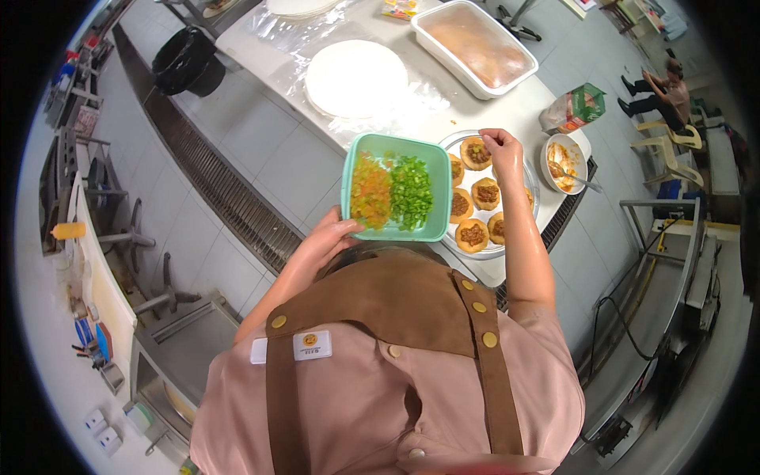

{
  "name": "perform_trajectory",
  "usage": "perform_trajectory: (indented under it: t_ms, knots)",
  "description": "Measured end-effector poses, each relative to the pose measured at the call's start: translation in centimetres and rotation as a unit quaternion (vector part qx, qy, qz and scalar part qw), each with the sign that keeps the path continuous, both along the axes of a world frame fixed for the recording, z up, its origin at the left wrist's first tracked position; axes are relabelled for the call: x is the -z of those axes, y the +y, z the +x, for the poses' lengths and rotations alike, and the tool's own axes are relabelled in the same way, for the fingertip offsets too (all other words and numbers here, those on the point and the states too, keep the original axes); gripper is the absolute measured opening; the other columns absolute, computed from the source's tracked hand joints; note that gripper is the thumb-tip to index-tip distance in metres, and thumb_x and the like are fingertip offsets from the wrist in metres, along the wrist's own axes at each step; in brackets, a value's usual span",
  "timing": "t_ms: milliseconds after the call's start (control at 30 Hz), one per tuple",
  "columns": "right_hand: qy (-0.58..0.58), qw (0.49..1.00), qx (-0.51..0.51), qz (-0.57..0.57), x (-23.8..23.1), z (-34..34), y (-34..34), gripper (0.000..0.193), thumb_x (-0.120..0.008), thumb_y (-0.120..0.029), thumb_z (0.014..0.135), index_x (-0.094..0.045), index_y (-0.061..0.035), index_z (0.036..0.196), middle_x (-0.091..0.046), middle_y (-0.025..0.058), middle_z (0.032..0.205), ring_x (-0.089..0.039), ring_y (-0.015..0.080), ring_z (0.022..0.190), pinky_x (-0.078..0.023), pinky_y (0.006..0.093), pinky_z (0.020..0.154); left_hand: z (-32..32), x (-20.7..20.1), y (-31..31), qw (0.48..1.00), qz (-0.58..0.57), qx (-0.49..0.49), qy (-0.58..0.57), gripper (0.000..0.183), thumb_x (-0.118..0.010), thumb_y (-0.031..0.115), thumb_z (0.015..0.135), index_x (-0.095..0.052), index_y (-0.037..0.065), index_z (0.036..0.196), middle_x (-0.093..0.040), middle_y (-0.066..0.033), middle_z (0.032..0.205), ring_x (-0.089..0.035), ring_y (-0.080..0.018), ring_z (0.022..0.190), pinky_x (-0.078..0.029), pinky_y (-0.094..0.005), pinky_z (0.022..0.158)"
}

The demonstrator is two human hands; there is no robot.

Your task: The person places chopped green and yellow vegetables onto small tartlet shells arranged on a tray. They then retrieve a container of shredded cheese from a refrigerator, grate more cheese into the container, and sprinkle the cheese over the tartlets. Finally, they wash their hands in a sink.

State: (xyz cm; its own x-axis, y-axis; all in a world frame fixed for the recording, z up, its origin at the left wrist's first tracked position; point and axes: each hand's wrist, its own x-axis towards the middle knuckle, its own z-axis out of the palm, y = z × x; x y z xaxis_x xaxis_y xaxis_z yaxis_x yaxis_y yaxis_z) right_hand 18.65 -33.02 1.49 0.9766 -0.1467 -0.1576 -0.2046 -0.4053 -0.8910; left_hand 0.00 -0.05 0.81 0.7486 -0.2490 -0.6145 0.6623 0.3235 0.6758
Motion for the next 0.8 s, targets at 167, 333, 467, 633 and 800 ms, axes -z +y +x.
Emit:
perform_trajectory:
  t_ms: [167,333,467,633,800]
  knots:
    - [-0.052,0.949,-0.307,-0.047,-1.8,-6.1,9.5,0.029,-0.068,-0.012,0.084,-0.066,-0.0012,0.111,-0.065,0.0116,0.106,-0.062,0.0206,0.094,-0.049,0.0312,0.085,0.6,-0.5,-0.3,0.999,0.018,0.031,0.024,0.060,-0.059,0.008,0.084,-0.033,-0.001,0.138,-0.053,-0.0136,0.126,-0.059,-0.0190,0.109,-0.053,-0.0310,0.089]
    - [-0.189,0.852,-0.403,-0.275,-2.6,-11.1,13.8,0.032,-0.063,-0.006,0.078,-0.059,0.0001,0.109,-0.056,0.0200,0.109,-0.054,0.0367,0.106,-0.050,0.0435,0.085,0.8,-1.6,-0.9,0.998,-0.012,0.061,0.023,0.057,-0.059,0.007,0.084,-0.036,0.001,0.137,-0.055,-0.0115,0.124,-0.059,-0.0181,0.108,-0.052,-0.0309,0.089]
    - [-0.186,0.864,-0.377,-0.277,-2.5,-11.4,13.3,0.020,-0.059,-0.002,0.077,-0.057,-0.0001,0.098,-0.056,0.0176,0.098,-0.056,0.0371,0.098,-0.051,0.0433,0.081,0.8,-1.8,-1.6,0.996,-0.059,0.059,0.023,0.057,-0.058,0.006,0.084,-0.036,0.001,0.137,-0.054,-0.0118,0.126,-0.059,-0.0188,0.108,-0.052,-0.0315,0.089]
    - [-0.108,0.935,-0.308,-0.137,-2.4,-9.6,12.2,0.021,-0.062,-0.002,0.081,-0.064,-0.0011,0.102,-0.064,0.0149,0.094,-0.062,0.0272,0.085,-0.050,0.0352,0.076,1.0,-0.9,-2.0,0.997,-0.063,0.048,0.012,0.053,-0.060,0.008,0.086,-0.037,-0.001,0.133,-0.055,-0.0141,0.122,-0.060,-0.0214,0.105,-0.052,-0.0352,0.088]
    - [0.047,0.964,-0.194,0.176,-2.9,-6.5,6.8,0.020,-0.067,-0.005,0.082,-0.067,-0.0017,0.102,-0.066,0.0047,0.080,-0.062,0.0105,0.074,-0.049,0.0256,0.069,0.6,-0.4,-1.8,0.997,-0.065,0.031,0.013,0.054,-0.060,0.008,0.087,-0.035,-0.001,0.134,-0.054,-0.0153,0.124,-0.060,-0.0223,0.108,-0.053,-0.0364,0.090]
